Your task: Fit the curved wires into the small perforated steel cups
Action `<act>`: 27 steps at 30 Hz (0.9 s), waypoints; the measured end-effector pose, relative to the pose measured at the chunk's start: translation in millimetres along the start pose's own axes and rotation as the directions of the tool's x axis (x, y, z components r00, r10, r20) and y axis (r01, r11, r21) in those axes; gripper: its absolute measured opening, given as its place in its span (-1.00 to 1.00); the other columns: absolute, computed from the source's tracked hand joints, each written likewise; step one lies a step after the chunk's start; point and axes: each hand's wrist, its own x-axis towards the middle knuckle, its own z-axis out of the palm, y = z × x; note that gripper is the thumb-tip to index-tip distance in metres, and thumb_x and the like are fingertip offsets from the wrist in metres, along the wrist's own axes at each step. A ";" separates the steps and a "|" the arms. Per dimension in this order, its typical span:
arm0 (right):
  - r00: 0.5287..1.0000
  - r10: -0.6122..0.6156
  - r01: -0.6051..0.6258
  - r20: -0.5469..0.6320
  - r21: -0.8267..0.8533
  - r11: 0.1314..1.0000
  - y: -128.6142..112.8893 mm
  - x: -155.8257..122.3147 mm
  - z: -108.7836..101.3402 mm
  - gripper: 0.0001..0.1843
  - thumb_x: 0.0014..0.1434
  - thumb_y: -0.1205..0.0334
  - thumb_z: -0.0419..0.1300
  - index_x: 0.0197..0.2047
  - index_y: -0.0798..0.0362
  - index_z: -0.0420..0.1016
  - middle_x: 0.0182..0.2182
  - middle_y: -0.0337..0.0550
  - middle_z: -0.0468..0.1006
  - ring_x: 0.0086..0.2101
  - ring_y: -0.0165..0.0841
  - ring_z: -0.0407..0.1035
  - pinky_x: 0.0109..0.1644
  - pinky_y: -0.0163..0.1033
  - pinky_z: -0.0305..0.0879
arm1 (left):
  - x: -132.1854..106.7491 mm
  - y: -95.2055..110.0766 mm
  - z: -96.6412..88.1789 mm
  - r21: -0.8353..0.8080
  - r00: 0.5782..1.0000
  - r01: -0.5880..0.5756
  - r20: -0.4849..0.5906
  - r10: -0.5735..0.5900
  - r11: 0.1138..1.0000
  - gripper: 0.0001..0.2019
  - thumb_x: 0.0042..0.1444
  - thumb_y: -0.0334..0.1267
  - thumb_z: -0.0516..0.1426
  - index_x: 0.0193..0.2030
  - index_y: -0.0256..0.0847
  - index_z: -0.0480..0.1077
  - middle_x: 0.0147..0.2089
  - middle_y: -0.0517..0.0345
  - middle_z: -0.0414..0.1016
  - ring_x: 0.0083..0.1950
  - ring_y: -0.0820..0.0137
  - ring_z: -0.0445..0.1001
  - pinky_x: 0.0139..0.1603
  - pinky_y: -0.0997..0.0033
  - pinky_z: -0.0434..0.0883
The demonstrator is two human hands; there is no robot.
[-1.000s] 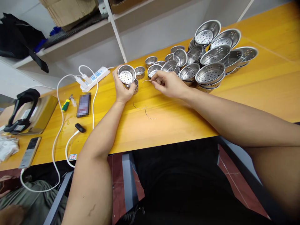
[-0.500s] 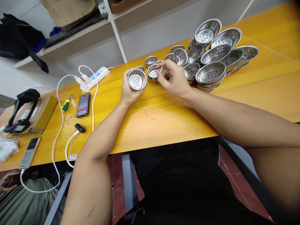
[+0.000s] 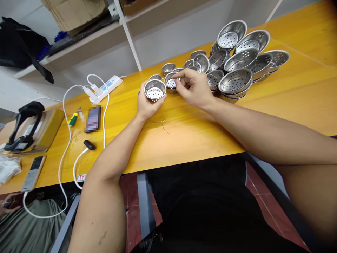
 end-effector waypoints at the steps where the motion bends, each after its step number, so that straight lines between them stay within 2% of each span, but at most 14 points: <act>1: 1.000 -0.001 0.001 -0.001 -0.003 1.000 -0.7 0.2 -0.7 -0.46 0.56 -0.46 0.36 0.05 -0.14 0.70 -0.45 -0.23 0.40 -0.41 -0.20 0.35 -0.17 0.07 0.47 | -1.1 -0.3 0.4 0.002 1.000 0.003 0.004 -0.003 1.000 -0.07 0.24 0.53 0.49 0.48 0.03 0.33 0.34 -0.01 0.66 0.35 0.08 0.77 0.53 -0.09 0.69; 7: 1.000 -0.004 0.004 -0.016 -0.005 1.000 1.2 0.1 -1.1 -0.40 0.61 -0.50 0.28 0.14 -0.11 0.68 -0.42 -0.22 0.46 -0.41 -0.22 0.31 -0.20 0.07 0.46 | -1.4 -1.2 0.8 0.014 1.000 -0.007 0.030 0.007 1.000 -0.01 0.22 0.53 0.50 0.56 0.10 0.29 0.44 -0.05 0.60 0.48 -0.01 0.69 0.64 -0.22 0.59; 13: 1.000 -0.020 0.021 -0.018 0.024 1.000 1.0 -0.3 0.5 -0.37 0.60 -0.54 0.27 0.11 -0.12 0.64 -0.44 -0.26 0.42 -0.45 -0.26 0.23 -0.25 0.06 0.36 | -1.6 -8.6 0.3 0.039 0.998 -0.040 0.044 0.038 0.998 -0.02 0.22 0.44 0.54 0.60 0.18 0.29 0.47 -0.04 0.55 0.51 -0.02 0.63 0.67 -0.27 0.58; 17: 0.999 -0.039 0.040 -0.029 0.035 0.999 -0.1 -0.4 1.1 -0.38 0.61 -0.52 0.27 0.10 -0.10 0.65 -0.45 -0.27 0.41 -0.48 -0.27 0.22 -0.29 0.06 0.33 | -7.4 -22.9 2.5 0.022 0.993 -0.072 0.094 0.070 0.997 -0.05 0.40 0.44 0.39 0.73 0.23 0.14 0.51 -0.08 0.49 0.56 -0.05 0.58 0.71 -0.29 0.53; 20: 0.998 -0.044 0.045 -0.046 0.028 0.999 0.1 -0.4 1.6 -0.39 0.61 -0.52 0.27 0.10 -0.11 0.66 -0.46 -0.27 0.41 -0.47 -0.28 0.21 -0.30 0.06 0.33 | -8.7 -21.9 4.8 0.060 0.991 -0.062 0.119 0.055 0.996 -0.04 0.46 0.43 0.34 0.77 0.20 0.04 0.56 -0.12 0.46 0.58 -0.03 0.58 0.69 -0.25 0.54; 23: 0.998 -0.034 0.035 -0.046 0.017 0.999 1.4 -0.3 1.7 -0.40 0.59 -0.52 0.28 0.10 -0.13 0.66 -0.45 -0.26 0.42 -0.46 -0.26 0.24 -0.29 0.05 0.36 | -5.9 -7.6 4.3 0.068 0.993 -0.049 0.115 0.041 0.997 -0.01 0.32 0.45 0.46 0.68 0.17 0.18 0.51 -0.07 0.50 0.53 -0.02 0.63 0.62 -0.22 0.59; 27: 1.000 -0.018 0.018 -0.026 0.028 0.999 2.6 -0.4 1.7 -0.41 0.54 -0.51 0.36 0.10 -0.14 0.67 -0.45 -0.25 0.42 -0.46 -0.24 0.29 -0.27 0.05 0.42 | -2.3 7.2 0.4 0.072 0.997 -0.041 0.065 0.036 0.997 -0.09 0.19 0.46 0.55 0.48 0.10 0.39 0.37 -0.01 0.59 0.43 0.02 0.68 0.56 -0.20 0.64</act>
